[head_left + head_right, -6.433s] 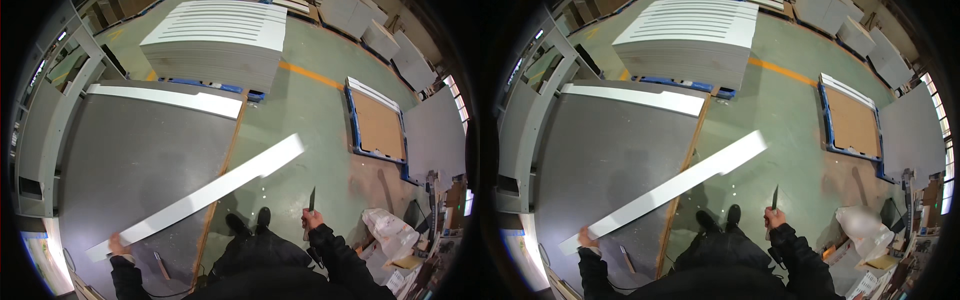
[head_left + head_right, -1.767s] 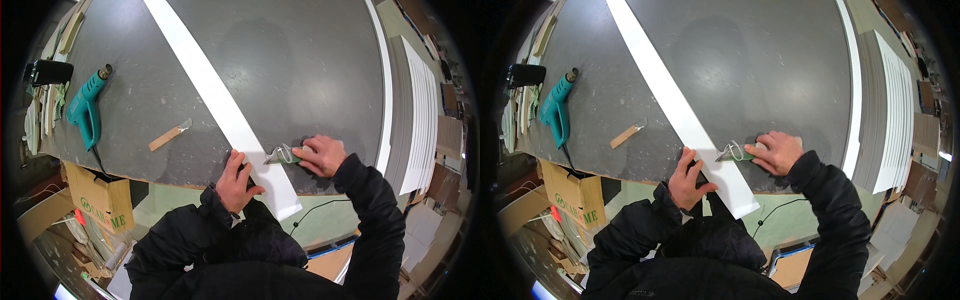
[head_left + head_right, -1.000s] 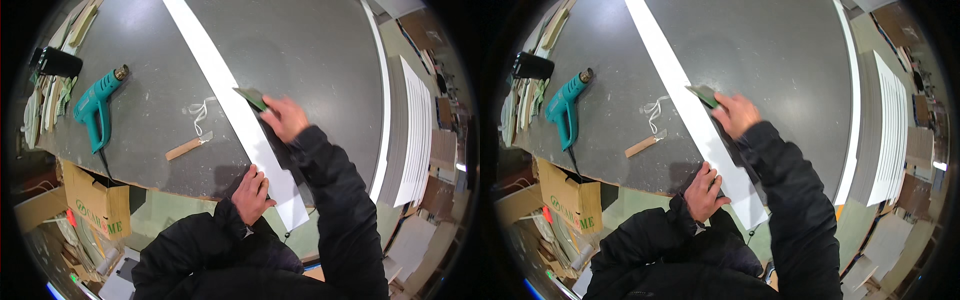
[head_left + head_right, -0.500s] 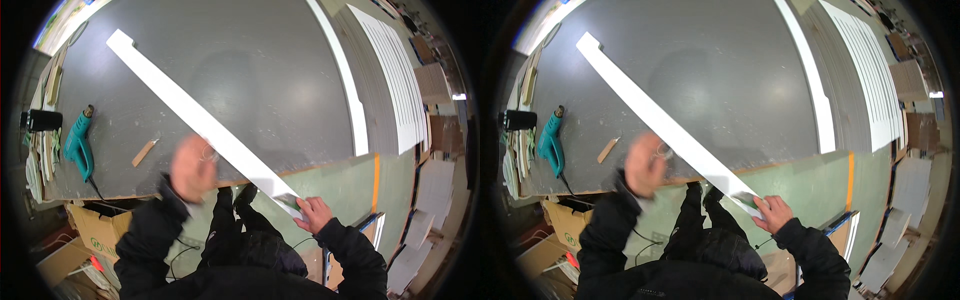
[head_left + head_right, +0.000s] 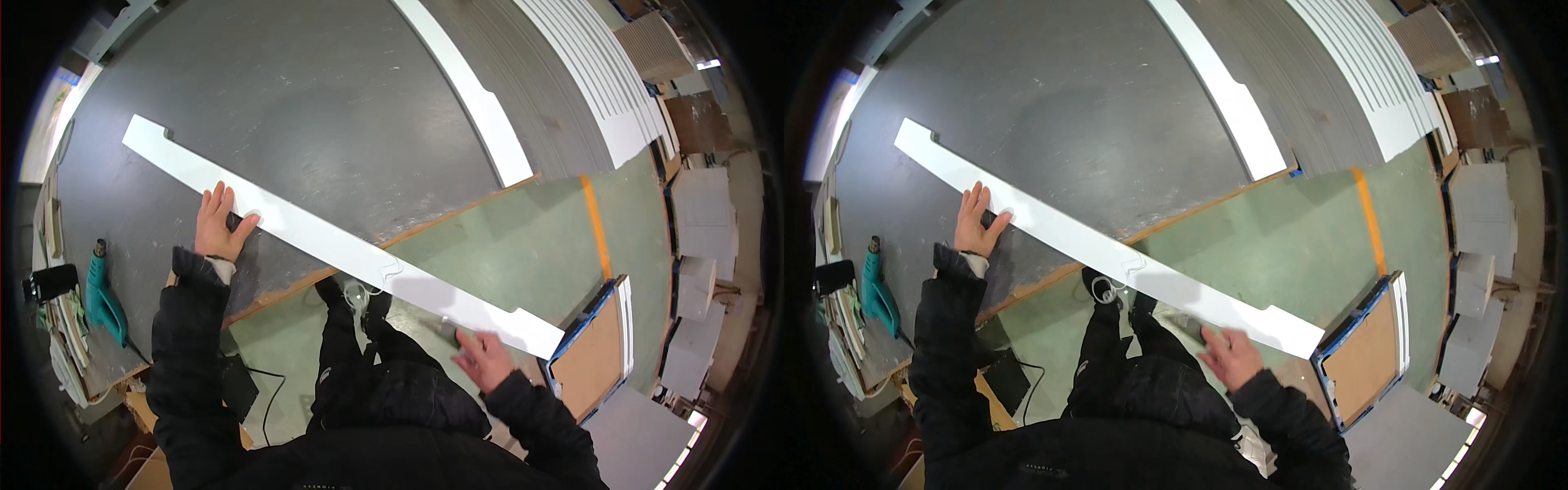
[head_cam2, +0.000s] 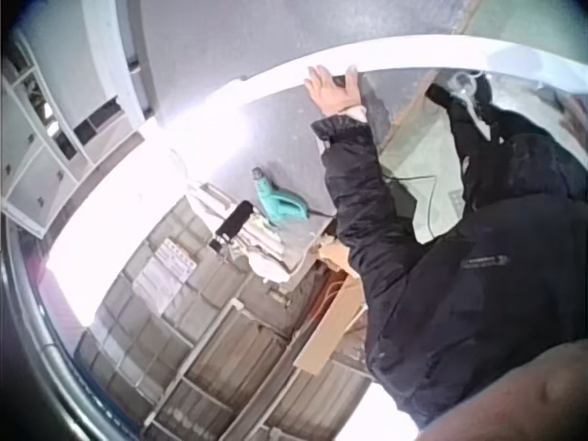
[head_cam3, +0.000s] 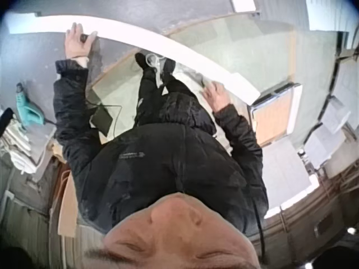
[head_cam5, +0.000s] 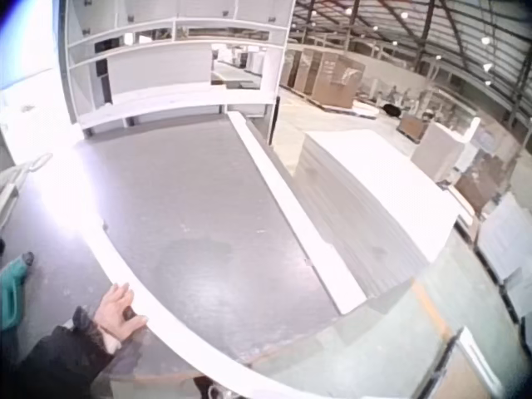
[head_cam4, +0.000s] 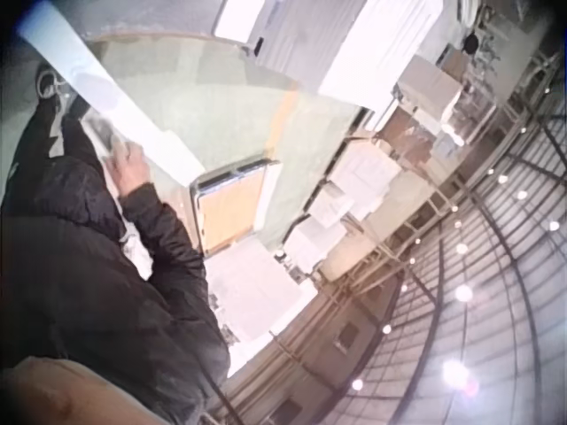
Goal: Processing furniture parts using an edge-banding or trimming machine and manual finishing with a knife and heat gun.
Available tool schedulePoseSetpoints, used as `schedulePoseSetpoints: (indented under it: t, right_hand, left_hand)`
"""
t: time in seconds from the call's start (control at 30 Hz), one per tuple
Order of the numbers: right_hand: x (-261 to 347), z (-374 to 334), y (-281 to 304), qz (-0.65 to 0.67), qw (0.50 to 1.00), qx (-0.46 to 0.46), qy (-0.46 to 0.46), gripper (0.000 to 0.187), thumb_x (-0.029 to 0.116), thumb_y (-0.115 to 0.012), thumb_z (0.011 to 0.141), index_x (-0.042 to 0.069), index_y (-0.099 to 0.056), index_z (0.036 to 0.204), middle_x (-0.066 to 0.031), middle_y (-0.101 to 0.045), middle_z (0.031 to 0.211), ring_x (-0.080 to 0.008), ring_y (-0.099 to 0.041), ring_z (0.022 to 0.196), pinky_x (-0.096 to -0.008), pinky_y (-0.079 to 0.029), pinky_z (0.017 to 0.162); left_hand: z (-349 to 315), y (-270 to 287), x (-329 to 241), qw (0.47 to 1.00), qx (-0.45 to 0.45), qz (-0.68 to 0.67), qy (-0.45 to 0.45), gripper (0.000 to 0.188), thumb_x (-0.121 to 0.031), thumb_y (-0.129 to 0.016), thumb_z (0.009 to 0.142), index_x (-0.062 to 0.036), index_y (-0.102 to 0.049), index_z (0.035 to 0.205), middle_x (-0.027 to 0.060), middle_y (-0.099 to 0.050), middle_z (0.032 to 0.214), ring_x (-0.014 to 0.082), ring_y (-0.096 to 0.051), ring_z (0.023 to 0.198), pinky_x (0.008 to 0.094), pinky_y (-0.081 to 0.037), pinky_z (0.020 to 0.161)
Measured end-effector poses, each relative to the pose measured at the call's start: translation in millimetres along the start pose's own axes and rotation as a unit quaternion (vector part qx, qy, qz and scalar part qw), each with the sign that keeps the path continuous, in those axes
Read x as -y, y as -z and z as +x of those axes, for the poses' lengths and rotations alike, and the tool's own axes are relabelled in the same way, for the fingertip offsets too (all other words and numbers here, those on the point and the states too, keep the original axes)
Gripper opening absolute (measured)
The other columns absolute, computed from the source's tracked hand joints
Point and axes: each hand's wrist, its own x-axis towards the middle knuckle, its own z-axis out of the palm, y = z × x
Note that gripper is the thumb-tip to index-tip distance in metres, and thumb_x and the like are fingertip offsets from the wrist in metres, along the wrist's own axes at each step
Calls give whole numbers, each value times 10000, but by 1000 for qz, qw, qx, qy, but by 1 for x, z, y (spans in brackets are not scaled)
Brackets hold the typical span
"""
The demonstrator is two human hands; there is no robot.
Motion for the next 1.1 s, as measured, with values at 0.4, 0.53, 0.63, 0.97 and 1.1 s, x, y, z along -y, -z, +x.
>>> schedulePoseSetpoints:
  t: [0.4, 0.53, 0.63, 0.97, 1.1]
  right_hand:
    - [15, 151, 3, -42, 988, 1, 145, 449, 211, -738, 815, 147, -624, 1245, -147, -579, 970, -301, -595, 827, -381, -523, 653]
    - [51, 197, -9, -34, 986, 6, 161, 422, 214, -726, 823, 150, -635, 1230, -131, -573, 938, -302, -596, 821, -393, -519, 638]
    - [89, 245, -20, -25, 986, 37, 163, 383, 216, -703, 837, 152, -642, 1210, -110, -564, 912, -300, -597, 807, -408, -510, 616]
    - [234, 415, -81, -25, 979, 65, 194, 364, 278, -641, 876, 160, -635, 1221, -152, -582, 914, -350, -623, 840, -470, -515, 684]
    - [288, 480, -112, -37, 977, 67, 200, 361, 292, -630, 876, 176, -635, 1218, -159, -588, 912, -366, -624, 832, -479, -508, 694]
  left_hand:
    - [-5, 11, -11, 997, -38, -54, 29, 758, -473, -778, 761, 17, -564, 1298, 282, -451, 1403, 407, -385, 1356, 418, -374, 1082]
    - [-6, 9, -8, 996, -65, -58, 7, 723, -444, -796, 743, 36, -596, 1245, 314, -484, 1348, 457, -413, 1318, 422, -405, 1053]
    - [-8, 6, -5, 993, -74, -91, -3, 692, -402, -802, 746, 37, -596, 1239, 317, -479, 1350, 457, -400, 1328, 421, -397, 1061]
    - [-12, 13, 12, 981, -76, -173, -37, 534, -191, -791, 705, 1, -630, 1177, 257, -500, 1344, 456, -442, 1296, 445, -429, 1040]
    - [-9, 11, 15, 982, -87, -158, -49, 497, -135, -742, 672, -36, -655, 1151, 204, -534, 1316, 400, -490, 1262, 434, -420, 1051]
